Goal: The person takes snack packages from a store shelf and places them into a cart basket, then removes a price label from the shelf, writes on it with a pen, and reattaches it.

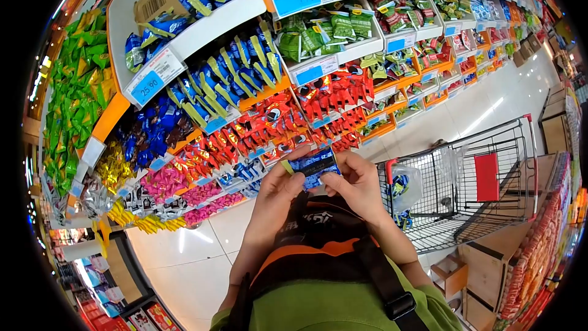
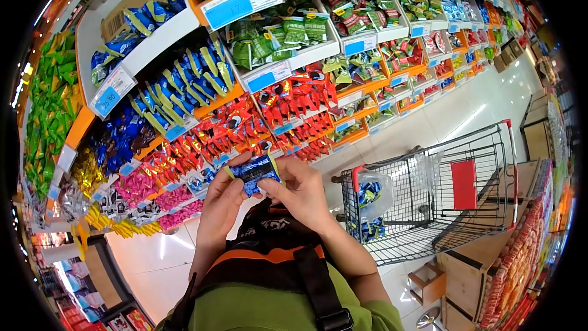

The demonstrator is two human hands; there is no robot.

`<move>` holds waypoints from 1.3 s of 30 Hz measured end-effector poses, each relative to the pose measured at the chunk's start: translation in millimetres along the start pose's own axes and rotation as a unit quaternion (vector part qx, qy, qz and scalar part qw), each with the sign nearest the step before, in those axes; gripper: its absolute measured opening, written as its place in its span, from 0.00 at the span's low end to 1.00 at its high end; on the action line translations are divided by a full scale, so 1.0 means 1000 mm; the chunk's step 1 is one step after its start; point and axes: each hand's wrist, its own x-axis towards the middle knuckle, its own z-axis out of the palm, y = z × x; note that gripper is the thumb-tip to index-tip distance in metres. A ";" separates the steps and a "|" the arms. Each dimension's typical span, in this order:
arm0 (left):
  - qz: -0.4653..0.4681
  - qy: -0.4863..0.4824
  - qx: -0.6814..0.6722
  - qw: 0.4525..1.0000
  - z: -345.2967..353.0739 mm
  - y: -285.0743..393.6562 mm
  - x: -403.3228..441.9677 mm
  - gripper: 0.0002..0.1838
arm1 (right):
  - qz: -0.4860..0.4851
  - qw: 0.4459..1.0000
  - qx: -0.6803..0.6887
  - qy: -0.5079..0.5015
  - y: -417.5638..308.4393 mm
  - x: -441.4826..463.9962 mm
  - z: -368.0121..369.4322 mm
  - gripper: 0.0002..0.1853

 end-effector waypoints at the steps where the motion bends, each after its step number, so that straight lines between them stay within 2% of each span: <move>1: 0.003 -0.011 -0.021 1.000 -0.004 0.001 -0.001 0.24 | -0.006 1.000 0.008 -0.006 -0.002 0.000 0.002 0.10; 4: 0.043 -0.009 0.005 0.999 -0.006 -0.001 -0.002 0.24 | -0.023 0.999 0.018 -0.021 -0.004 0.001 0.003 0.11; 10: 0.065 -0.020 0.025 0.997 -0.004 0.003 -0.004 0.26 | -0.051 0.998 0.003 -0.032 -0.004 0.000 0.001 0.12; 19: 0.048 -0.043 0.022 0.998 0.003 0.008 -0.003 0.32 | -0.036 0.998 0.051 -0.018 -0.005 -0.004 -0.001 0.12; 28: 0.082 -0.023 0.142 0.986 0.016 0.017 -0.006 0.32 | 0.000 0.994 0.105 -0.019 0.001 -0.005 -0.004 0.10; 35: 0.079 -0.002 0.149 0.986 0.020 0.017 -0.007 0.30 | 0.004 0.994 0.103 -0.026 0.003 -0.005 -0.005 0.11; 39: 0.074 0.026 0.215 0.974 0.021 0.014 -0.006 0.26 | 0.026 0.997 0.066 0.034 0.019 -0.019 -0.033 0.10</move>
